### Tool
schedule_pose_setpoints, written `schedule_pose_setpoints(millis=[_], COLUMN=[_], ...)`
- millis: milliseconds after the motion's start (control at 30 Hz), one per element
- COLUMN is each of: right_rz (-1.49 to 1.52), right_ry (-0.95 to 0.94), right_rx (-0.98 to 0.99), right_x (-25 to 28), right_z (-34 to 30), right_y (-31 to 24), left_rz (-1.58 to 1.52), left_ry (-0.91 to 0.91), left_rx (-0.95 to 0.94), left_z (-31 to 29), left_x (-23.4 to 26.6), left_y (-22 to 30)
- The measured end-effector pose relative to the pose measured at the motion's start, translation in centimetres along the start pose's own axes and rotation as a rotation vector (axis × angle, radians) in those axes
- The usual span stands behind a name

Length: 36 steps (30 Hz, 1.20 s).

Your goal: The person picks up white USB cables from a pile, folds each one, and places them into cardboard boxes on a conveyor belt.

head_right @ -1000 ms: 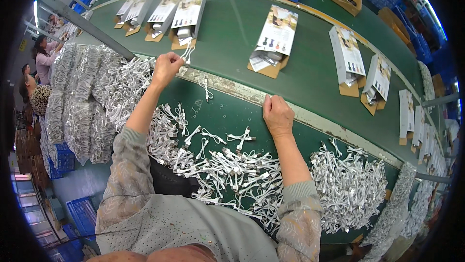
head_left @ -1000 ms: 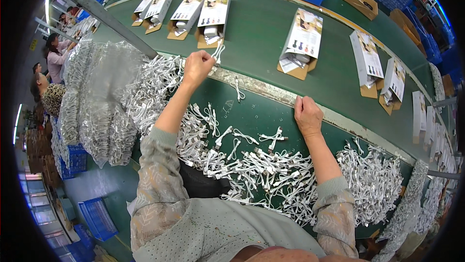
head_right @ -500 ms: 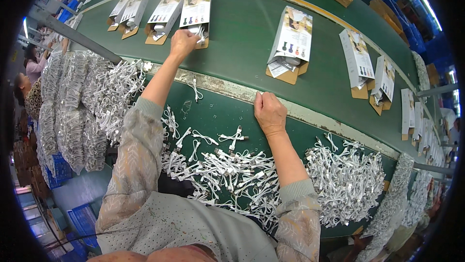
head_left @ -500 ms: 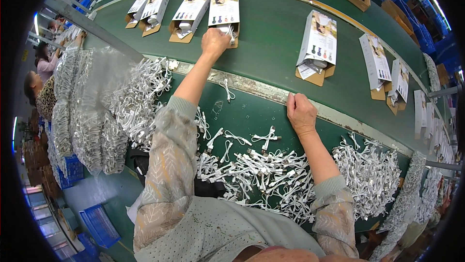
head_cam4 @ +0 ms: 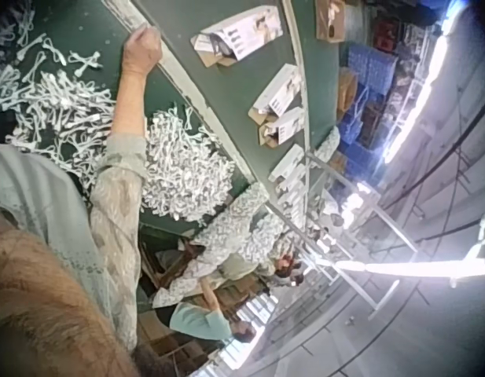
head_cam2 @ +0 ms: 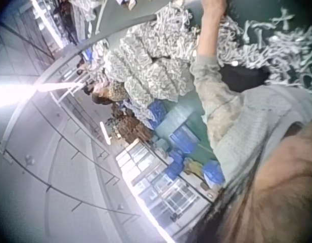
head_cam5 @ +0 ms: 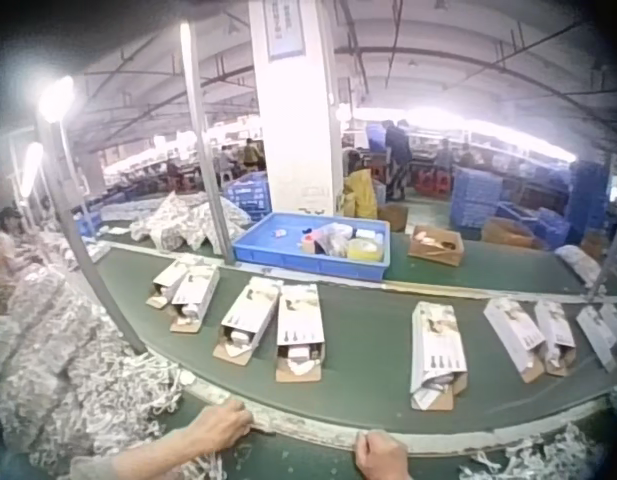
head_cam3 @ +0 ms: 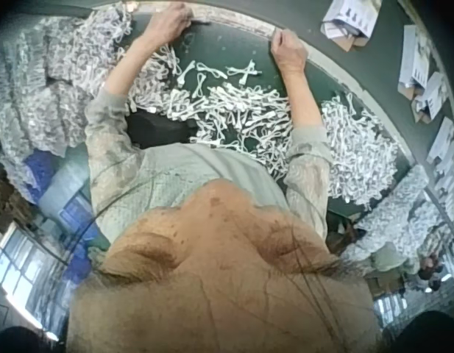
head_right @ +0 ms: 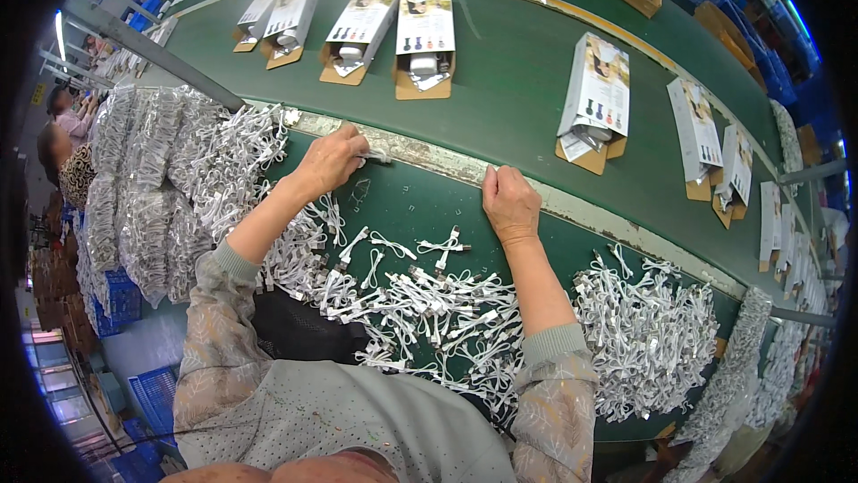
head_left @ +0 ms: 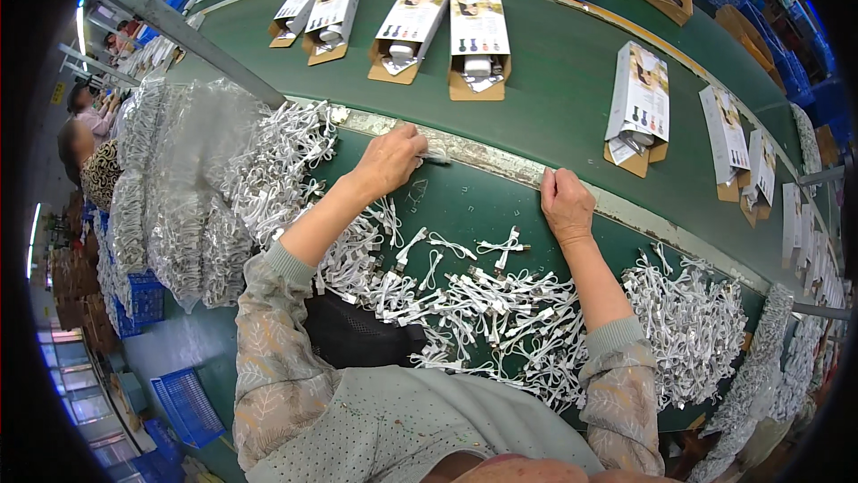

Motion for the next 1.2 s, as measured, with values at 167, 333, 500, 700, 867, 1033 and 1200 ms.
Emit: schedule_pose_setpoints(millis=[167,333,500,700,867,1033,1200], right_rz=[-0.009,-0.003,-0.006,-0.011,0.002,-0.013,-0.015], right_ry=[-0.009,-0.002,-0.018,-0.015,-0.002,0.000,-0.005], right_rx=[0.001,0.007,-0.002,0.009,0.001,-0.004,-0.007], right_x=[0.0,0.0,-0.1,0.0,-0.2,-0.3,-0.4], right_z=[0.0,0.1,0.1,0.4,0.2,-0.1,0.1], right_y=[-0.3,-0.3,-0.5,-0.7,-0.1,0.1,-0.1], left_rz=[-0.137,0.029,0.037,-0.152,-0.163,0.000,0.082], left_ry=[0.309,0.246,0.191,0.406,0.075,-0.122,-0.188], left_rx=[0.395,0.548,0.653,0.404,-0.254,-0.672,-0.396], left_z=[0.4,7.5,12.3,12.2,6.2,-0.7,-1.3], left_x=[3.8,5.5,6.3,5.9,1.4,-4.4,-5.3], left_y=[-6.3,-9.6,-9.3,-5.7,8.0,16.9,11.9])
Point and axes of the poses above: each hand's wrist, its own z-axis towards the middle knuckle, its own x-axis out of the back of the hand, y = z × x, the point moved 9 cm from there along z, towards the middle knuckle, and after that the axes turned 15 degrees about -y, right-handed, at the moved point
